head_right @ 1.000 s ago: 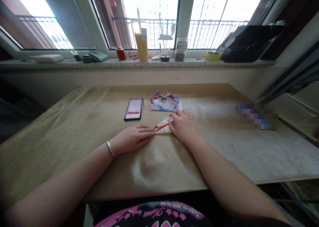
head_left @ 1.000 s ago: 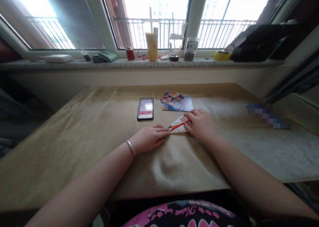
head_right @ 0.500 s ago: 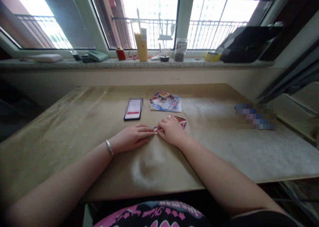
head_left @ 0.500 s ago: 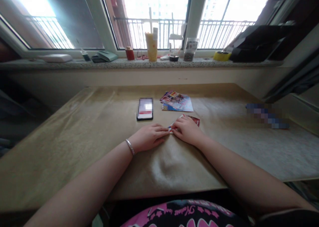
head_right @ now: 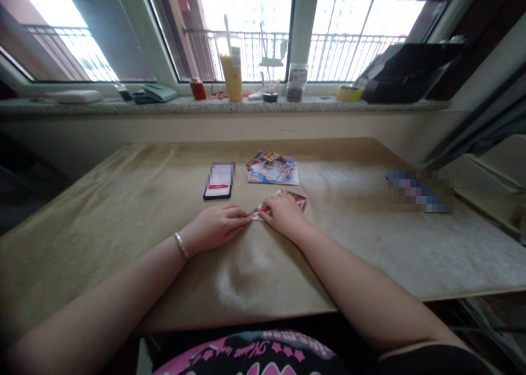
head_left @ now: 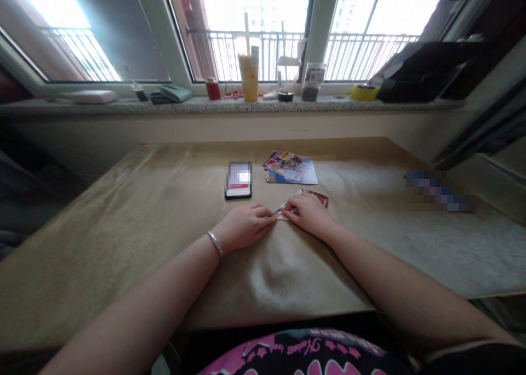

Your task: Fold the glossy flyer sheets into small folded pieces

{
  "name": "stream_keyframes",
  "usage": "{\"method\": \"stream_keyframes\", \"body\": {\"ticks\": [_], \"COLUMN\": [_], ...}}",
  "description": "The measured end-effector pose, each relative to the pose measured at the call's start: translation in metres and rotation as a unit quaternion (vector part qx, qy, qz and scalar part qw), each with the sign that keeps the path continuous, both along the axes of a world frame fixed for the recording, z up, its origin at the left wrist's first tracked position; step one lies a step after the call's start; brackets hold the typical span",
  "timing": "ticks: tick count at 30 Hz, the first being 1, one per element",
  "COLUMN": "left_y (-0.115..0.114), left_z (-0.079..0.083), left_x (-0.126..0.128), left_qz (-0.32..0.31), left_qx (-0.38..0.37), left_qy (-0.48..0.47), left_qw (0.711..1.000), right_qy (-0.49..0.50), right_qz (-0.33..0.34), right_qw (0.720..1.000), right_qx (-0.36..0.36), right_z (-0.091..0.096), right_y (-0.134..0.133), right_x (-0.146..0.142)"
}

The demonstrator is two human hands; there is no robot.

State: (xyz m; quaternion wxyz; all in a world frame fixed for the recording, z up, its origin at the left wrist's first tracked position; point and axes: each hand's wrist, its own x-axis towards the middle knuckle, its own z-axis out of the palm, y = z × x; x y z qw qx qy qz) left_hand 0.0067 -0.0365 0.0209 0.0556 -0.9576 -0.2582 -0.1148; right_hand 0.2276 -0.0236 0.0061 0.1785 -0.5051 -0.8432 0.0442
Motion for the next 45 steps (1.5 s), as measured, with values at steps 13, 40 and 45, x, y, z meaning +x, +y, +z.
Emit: {"method": "stream_keyframes", "body": {"ticks": [13, 40, 45], "left_y": [0.0014, 0.0021, 0.0027], "left_z": [-0.0012, 0.0066, 0.0078], "left_x": [0.0009, 0.0030, 0.0013], "left_qz": [0.004, -0.008, -0.010], "left_qx": [0.007, 0.012, -0.001], "left_qy": [0.005, 0.045, 0.046], "left_qw": [1.000, 0.999, 0.999], "right_qy": [-0.013, -0.042, -0.049], "right_qz": [-0.013, -0.011, -0.013], "right_qw": [1.000, 0.999, 0.999], "right_qx": [-0.002, 0.003, 0.002], "right_z": [0.0013, 0.0003, 0.0010], "right_y": [-0.0008, -0.0011, -0.0016], "right_x": [-0.0020, -0.0012, -0.0016]}}
